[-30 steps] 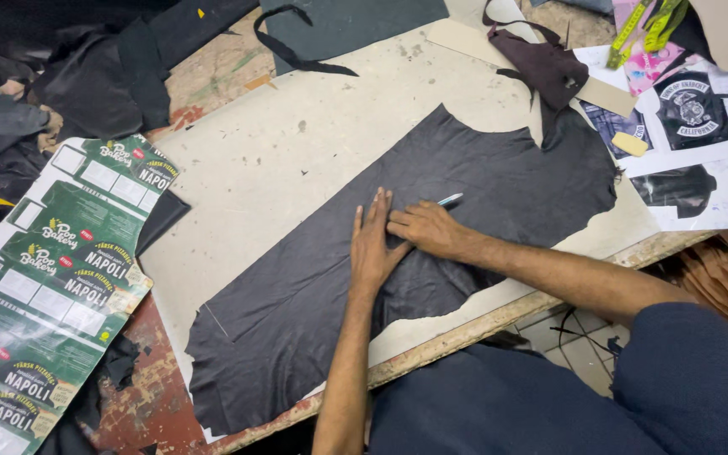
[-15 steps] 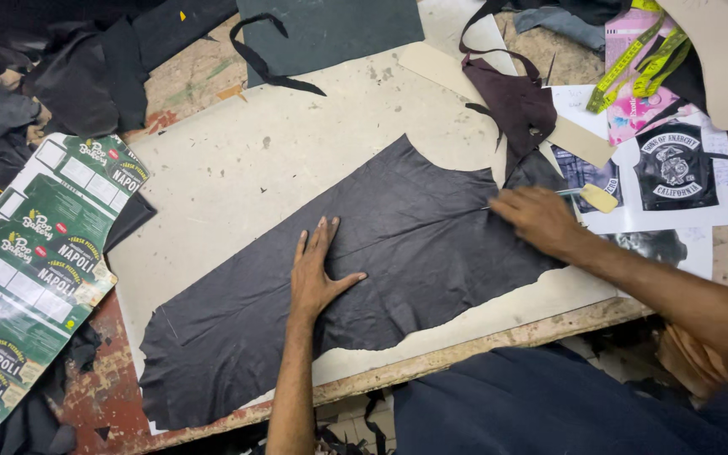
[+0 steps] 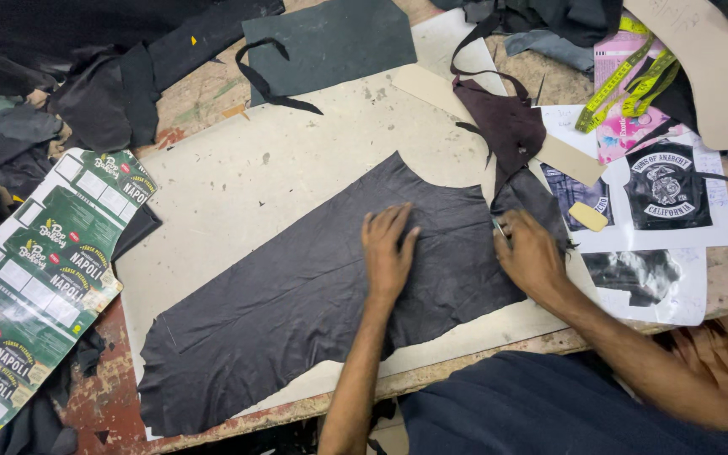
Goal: The person lays a dark fabric piece on a table, places a cardboard template on top, and marks the fabric with a pen. They then cut the fabric along the marked lines using shears, remove the template, and measure the cut piece with a tape measure.
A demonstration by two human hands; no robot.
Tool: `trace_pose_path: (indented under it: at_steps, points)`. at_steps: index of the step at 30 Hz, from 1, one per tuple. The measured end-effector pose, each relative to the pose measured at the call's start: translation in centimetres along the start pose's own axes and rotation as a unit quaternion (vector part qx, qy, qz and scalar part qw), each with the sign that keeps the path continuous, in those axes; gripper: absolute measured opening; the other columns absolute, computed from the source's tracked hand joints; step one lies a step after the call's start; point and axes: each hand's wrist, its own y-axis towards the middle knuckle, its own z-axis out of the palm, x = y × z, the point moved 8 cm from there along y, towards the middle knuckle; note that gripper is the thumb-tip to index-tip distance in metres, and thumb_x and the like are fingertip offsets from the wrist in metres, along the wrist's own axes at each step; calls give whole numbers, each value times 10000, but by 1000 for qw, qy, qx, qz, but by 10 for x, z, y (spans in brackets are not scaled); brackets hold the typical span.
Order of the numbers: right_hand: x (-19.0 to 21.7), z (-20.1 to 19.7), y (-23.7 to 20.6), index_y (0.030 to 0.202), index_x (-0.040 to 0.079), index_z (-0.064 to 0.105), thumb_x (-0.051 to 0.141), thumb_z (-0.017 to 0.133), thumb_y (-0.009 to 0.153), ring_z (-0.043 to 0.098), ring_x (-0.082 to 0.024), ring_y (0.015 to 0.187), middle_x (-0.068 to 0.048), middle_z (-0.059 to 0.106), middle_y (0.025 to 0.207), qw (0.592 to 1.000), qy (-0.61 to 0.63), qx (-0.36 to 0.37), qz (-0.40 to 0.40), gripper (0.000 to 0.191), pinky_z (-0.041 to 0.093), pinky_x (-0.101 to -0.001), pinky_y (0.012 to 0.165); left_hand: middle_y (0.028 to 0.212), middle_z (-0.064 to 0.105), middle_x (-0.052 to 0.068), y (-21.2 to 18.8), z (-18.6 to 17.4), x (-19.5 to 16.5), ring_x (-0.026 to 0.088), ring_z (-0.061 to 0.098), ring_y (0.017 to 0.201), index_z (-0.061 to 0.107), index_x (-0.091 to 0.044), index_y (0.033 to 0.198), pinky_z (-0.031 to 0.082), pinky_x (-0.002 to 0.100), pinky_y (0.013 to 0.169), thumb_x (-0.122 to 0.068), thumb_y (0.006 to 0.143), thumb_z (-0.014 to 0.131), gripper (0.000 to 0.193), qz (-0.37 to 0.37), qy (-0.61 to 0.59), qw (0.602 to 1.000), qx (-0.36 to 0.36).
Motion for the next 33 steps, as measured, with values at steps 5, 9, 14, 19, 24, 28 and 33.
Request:
trace_pose_path:
  at_steps: [5, 9, 14, 19, 24, 28, 33]
  points:
    - [0, 18, 23, 1089, -36, 665, 64, 661, 938, 706, -426, 866, -237, 679, 1042, 999, -33, -34, -27, 182, 577, -487, 740, 1205, 651, 98, 54, 59, -45, 286, 569, 1174, 699, -72, 1254, 384, 466, 1072, -230, 866, 769, 425, 51, 11, 999, -2]
    - [-17, 36, 23, 1065, -10, 659, 97, 581, 1035, 701, -462, 891, -249, 680, 1076, 992, -116, 24, 34, 136, 577, -529, 757, 1028, 652, 57, 68, 83, -47, 262, 572, 1052, 759, -106, 1006, 398, 457, 992, -254, 810, 790, 248, 27, 54, 998, 22]
    - [-27, 43, -23, 1223, -9, 588, 38, 559, 904, 715, -466, 790, -248, 669, 1134, 973, -198, 114, 42, 324, 602, -519, 669, 1018, 638, 52, 70, 91, -48, 259, 570, 1038, 717, -94, 986, 387, 455, 977, -210, 888, 744, 154, 69, 66, 995, 11]
    - [-24, 23, -28, 1196, 28, 614, 167, 551, 1016, 735, -426, 838, -218, 686, 1105, 981, -147, 119, 29, 236, 612, -499, 722, 988, 686, 47, 90, 78, -33, 257, 596, 1020, 674, -79, 979, 387, 446, 941, -106, 968, 659, 33, -55, -121, 991, 20]
    - [11, -24, -12, 1358, 50, 520, 382, 669, 886, 722, -425, 946, -224, 651, 1220, 975, -203, 85, 18, 596, 594, -496, 768, 975, 689, 47, 95, 41, -63, 267, 621, 983, 645, -73, 970, 385, 436, 1024, -77, 948, 639, 23, 30, -141, 989, 20]
    - [76, -55, 8, 1540, -9, 325, 319, 797, 753, 672, -511, 1083, -343, 596, 1310, 962, -7, -125, -241, 975, 549, -462, 901, 992, 681, 70, 91, 27, -94, 317, 597, 1030, 639, -62, 964, 374, 456, 1019, -107, 935, 677, 65, 105, -171, 980, 2]
    - [32, 38, 72, 1478, -1, 494, 65, 706, 923, 708, -156, 825, -147, 730, 990, 892, 440, 88, 51, 597, 626, -301, 737, 1318, 624, 112, 89, 2, -60, 314, 553, 1306, 631, -68, 1170, 396, 464, 1144, -159, 1005, 621, 189, 29, -269, 962, -42]
